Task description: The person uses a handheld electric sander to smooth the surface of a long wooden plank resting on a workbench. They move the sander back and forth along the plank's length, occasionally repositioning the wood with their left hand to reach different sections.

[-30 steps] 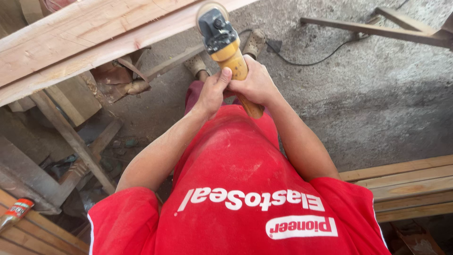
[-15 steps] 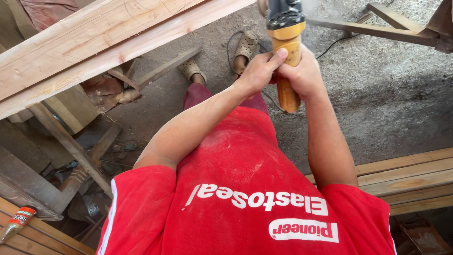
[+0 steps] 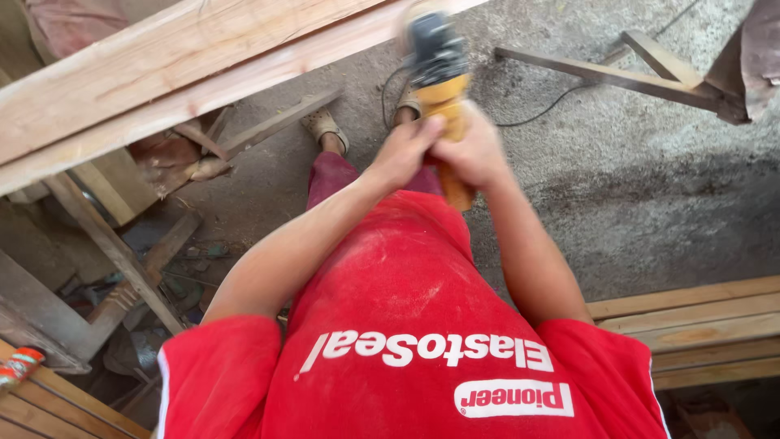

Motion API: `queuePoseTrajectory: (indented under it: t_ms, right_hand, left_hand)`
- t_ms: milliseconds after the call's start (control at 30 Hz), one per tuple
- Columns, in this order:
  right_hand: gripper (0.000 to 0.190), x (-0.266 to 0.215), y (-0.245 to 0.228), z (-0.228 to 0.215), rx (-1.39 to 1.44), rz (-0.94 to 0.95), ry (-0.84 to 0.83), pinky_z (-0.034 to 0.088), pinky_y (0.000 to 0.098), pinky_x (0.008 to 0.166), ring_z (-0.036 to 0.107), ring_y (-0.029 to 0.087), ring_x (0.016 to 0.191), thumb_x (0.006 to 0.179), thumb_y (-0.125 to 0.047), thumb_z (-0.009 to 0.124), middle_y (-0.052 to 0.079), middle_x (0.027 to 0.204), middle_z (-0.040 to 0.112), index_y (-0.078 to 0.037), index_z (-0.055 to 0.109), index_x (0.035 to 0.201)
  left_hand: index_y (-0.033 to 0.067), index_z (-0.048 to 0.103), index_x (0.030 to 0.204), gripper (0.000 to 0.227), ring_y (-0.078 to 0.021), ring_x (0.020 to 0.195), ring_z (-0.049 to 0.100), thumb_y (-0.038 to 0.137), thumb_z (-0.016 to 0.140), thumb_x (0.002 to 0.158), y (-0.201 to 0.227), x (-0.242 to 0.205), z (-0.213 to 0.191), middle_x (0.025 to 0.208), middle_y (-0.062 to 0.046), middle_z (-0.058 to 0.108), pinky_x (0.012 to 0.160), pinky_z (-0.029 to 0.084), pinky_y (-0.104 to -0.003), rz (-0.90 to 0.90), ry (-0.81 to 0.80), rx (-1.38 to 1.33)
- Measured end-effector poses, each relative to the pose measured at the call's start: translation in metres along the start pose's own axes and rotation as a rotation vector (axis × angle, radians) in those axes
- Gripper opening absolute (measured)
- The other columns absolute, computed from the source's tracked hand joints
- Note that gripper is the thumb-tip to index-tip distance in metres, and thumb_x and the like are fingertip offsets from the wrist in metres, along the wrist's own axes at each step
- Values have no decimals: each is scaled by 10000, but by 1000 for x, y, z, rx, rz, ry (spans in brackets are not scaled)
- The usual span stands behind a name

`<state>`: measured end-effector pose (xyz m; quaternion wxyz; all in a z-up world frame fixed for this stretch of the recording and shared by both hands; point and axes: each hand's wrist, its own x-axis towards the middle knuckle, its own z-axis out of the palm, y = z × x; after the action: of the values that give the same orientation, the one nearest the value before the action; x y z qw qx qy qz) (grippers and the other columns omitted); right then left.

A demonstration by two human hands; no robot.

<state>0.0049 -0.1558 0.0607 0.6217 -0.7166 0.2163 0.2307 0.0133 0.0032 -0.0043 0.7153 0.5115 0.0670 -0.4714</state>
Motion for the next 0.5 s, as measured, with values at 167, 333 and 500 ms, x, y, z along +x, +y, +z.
queuePoseTrajectory:
  t_ms: [167, 333, 500]
  right_hand:
    - [493, 5, 2, 7, -264, 29, -15, 583, 347, 815, 717, 168, 908, 753, -313, 845, 100, 999, 740, -27, 659, 1109]
    - [451, 2, -2, -53, -46, 45, 79, 613, 329, 810, 709, 150, 909, 794, -266, 774, 64, 1028, 727, -47, 636, 1163]
    - [367, 1, 7, -102, 76, 26, 143, 604, 328, 820, 708, 156, 922, 890, -205, 723, 71, 1047, 722, -21, 635, 1195]
  left_hand:
    - [-63, 623, 1348, 671, -209, 1162, 654, 532, 512, 1059, -20, -17, -13, 1274, -136, 683, 1042, 525, -371, 27, 112, -145]
    - [-29, 633, 1353, 679, -192, 1156, 661, 559, 509, 1037, -2, 47, 38, 1282, -135, 700, 1022, 517, -327, 25, -41, -67]
    - [-10, 738, 1165, 759, -219, 843, 734, 665, 462, 955, 12, 89, 84, 941, -152, 788, 747, 582, -382, -42, -13, 262]
